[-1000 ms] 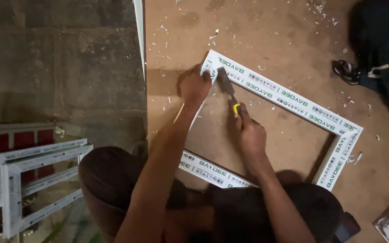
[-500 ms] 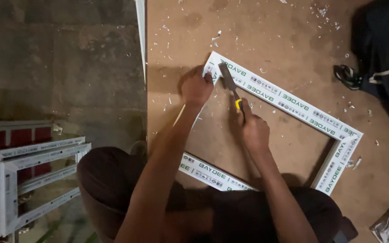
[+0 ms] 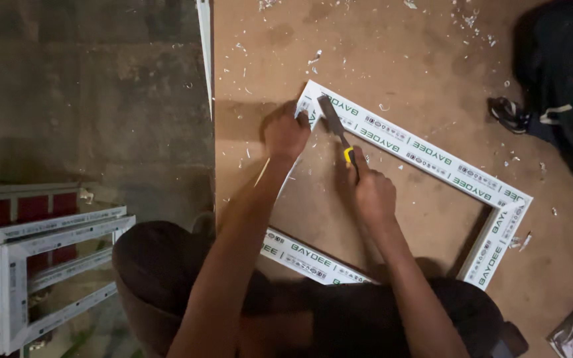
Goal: The person sits on the floor holding a white PVC window frame and uses a hand file to file and smooth the cut edges of the frame, working around the frame and repositioning it to reach different edges.
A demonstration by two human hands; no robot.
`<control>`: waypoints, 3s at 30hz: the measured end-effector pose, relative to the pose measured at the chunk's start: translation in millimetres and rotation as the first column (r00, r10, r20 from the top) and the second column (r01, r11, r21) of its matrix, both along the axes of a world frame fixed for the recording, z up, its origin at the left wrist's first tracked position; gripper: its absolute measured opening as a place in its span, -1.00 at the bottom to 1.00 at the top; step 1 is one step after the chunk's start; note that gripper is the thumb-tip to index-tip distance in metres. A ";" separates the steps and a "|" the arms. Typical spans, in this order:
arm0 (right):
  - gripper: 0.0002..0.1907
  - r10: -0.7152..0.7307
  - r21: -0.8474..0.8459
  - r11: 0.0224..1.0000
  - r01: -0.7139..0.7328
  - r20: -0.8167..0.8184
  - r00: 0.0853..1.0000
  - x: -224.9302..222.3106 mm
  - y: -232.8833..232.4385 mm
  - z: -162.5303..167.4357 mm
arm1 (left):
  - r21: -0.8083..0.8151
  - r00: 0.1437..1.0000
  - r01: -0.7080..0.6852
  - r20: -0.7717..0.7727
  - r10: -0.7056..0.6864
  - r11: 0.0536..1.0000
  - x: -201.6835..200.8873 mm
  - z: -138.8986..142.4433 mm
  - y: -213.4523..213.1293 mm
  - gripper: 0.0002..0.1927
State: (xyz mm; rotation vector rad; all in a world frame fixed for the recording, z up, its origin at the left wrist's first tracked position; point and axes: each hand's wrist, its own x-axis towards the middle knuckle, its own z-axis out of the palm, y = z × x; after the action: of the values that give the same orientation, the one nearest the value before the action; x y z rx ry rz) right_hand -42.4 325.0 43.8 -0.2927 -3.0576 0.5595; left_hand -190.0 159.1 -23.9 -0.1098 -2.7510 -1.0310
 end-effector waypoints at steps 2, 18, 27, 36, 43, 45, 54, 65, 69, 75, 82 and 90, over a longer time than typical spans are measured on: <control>-0.52 0.001 0.009 1.000 -0.001 0.024 1.000 -1.8 -0.3 -0.1 | 0.033 0.998 -0.009 0.055 0.007 0.999 0.0 -0.5 -0.2 -0.70; -0.52 -0.023 0.011 1.000 0.023 -0.009 1.000 -10.8 -1.6 -11.0 | 0.028 1.000 0.015 0.016 -0.015 0.999 0.3 0.9 -1.0 -0.67; -0.50 -0.035 -0.007 0.999 0.035 0.039 0.999 -16.9 -5.1 -5.4 | -0.004 0.999 0.032 0.032 -0.032 0.999 -1.5 -0.3 -1.2 -0.69; -0.55 -0.015 -0.497 0.865 -0.062 -0.149 0.989 5.1 42.9 -22.6 | 0.013 0.999 0.033 0.021 -0.034 0.999 -7.4 8.7 0.9 -0.51; -0.49 -0.223 -0.481 0.816 0.321 0.251 0.942 58.7 52.1 2.8 | -0.236 0.971 0.135 0.223 -0.082 0.962 -49.8 2.8 16.0 -0.55; -0.45 -0.165 -0.288 0.933 0.217 0.197 0.967 54.3 43.3 5.9 | -0.185 0.979 0.096 0.196 -0.059 0.978 -57.6 -8.4 22.4 -0.58; -0.51 -0.068 -0.170 0.982 0.078 0.066 0.996 24.7 21.5 12.6 | -0.322 0.983 0.079 0.185 -0.020 0.943 -77.7 -20.3 12.1 -0.56; -0.55 -0.023 -0.169 0.986 0.010 -0.075 0.997 -2.2 -13.2 5.9 | -0.367 0.964 0.228 -0.045 -0.262 0.902 -4.3 13.1 -32.0 -0.76; -0.54 -0.071 -0.132 0.988 0.076 0.044 0.997 -1.3 -21.0 16.5 | -0.282 0.973 0.230 0.077 -0.217 0.931 47.0 22.2 -66.2 -0.63; -0.57 -0.059 -0.123 0.991 0.051 -0.057 0.997 -18.3 -46.1 20.1 | -0.243 0.942 0.297 0.231 -0.242 0.923 52.1 16.0 -66.9 -0.28; -0.56 -0.106 -0.077 0.991 0.107 0.009 0.994 -23.3 -55.8 25.2 | -0.211 0.961 0.256 -0.054 -0.273 0.943 53.3 8.3 -70.8 -0.29; -0.50 -0.038 -0.087 0.996 0.031 -0.076 0.996 -33.5 -46.9 17.0 | -0.160 0.951 0.283 0.174 -0.256 0.946 52.1 14.3 -67.8 -0.26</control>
State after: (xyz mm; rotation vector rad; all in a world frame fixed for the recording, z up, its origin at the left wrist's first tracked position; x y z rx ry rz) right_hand -75.9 278.1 60.8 -0.3176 -2.9535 0.6844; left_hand -138.0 91.3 -9.6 -0.4684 -3.0291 -0.8737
